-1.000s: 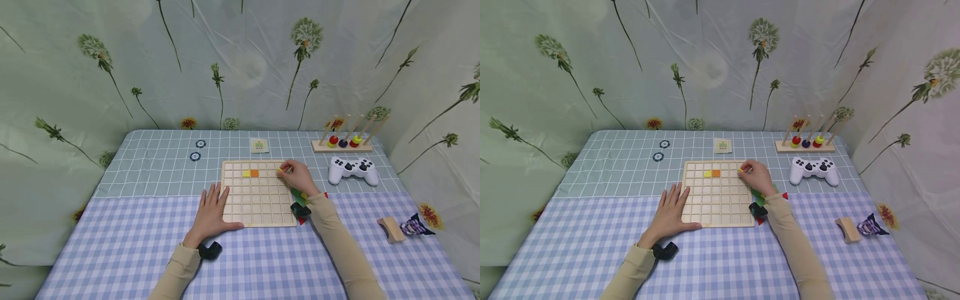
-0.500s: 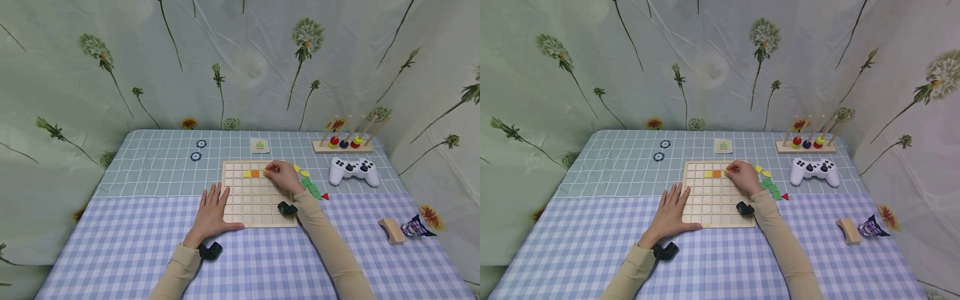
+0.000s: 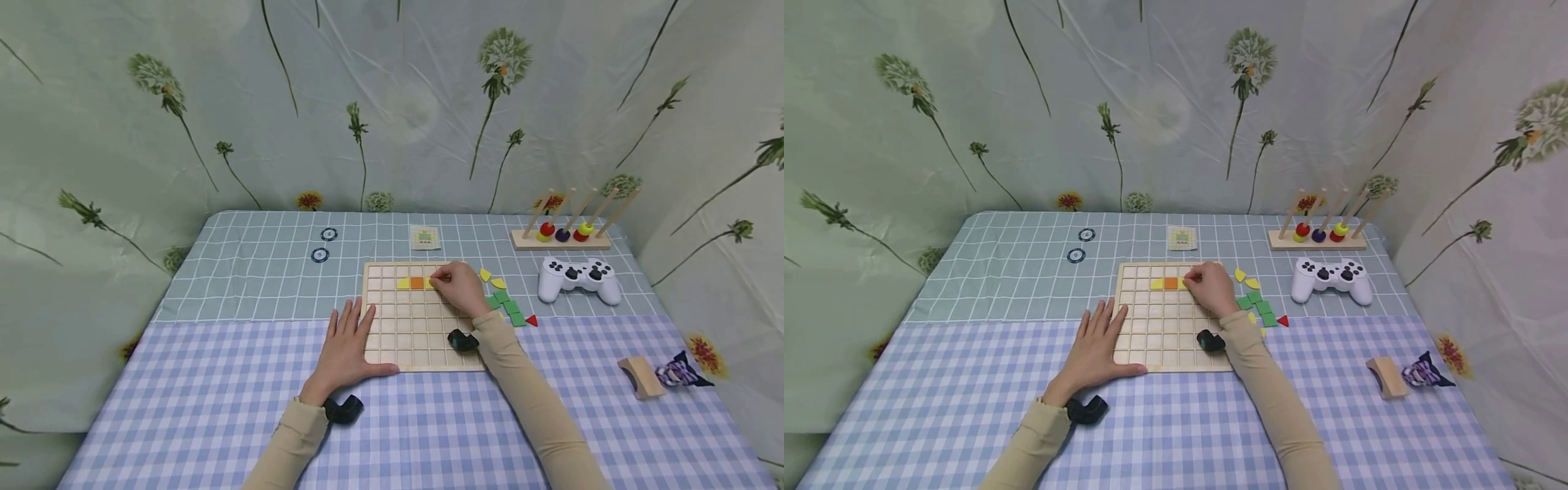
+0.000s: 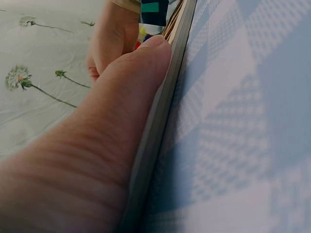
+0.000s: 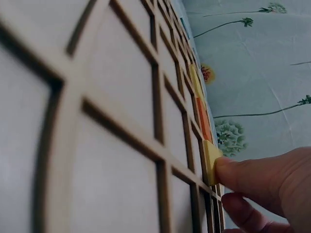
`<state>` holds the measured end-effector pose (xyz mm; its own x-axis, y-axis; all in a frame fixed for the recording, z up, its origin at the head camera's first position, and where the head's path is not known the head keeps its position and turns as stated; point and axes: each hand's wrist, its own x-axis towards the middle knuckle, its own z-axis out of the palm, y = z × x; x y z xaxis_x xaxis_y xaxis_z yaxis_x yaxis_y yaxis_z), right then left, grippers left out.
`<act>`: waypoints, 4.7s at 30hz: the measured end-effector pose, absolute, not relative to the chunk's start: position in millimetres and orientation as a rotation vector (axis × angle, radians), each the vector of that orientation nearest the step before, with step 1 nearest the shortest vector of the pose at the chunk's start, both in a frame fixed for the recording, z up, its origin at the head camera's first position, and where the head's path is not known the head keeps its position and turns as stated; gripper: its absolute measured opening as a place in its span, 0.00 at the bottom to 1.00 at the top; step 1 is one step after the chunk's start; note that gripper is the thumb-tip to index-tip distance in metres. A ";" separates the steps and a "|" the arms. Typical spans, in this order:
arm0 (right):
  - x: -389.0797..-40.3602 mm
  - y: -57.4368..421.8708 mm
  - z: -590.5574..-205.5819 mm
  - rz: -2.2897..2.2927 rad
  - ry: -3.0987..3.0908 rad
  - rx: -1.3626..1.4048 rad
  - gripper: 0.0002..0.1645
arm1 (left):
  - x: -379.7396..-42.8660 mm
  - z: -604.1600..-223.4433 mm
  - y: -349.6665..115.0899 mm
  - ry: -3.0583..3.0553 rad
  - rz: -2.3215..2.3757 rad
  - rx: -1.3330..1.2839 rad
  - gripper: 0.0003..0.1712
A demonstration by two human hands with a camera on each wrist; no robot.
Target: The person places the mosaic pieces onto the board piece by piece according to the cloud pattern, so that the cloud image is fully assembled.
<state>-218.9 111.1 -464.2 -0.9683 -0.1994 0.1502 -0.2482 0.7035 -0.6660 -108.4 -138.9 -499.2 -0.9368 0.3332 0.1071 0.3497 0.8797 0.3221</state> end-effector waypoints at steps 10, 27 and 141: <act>-215.5 114.0 -460.3 0.987 -2.850 0.421 0.05 | -109.0 -498.7 -140.0 -3.029 -0.535 -0.537 0.71; -212.6 191.5 -449.5 0.970 -2.854 0.249 0.10 | -108.3 -500.3 -141.3 -3.010 -0.540 -0.546 0.71; -204.4 63.5 -458.0 1.135 -2.951 0.621 0.06 | -107.3 -495.7 -139.5 -3.001 -0.530 -0.550 0.70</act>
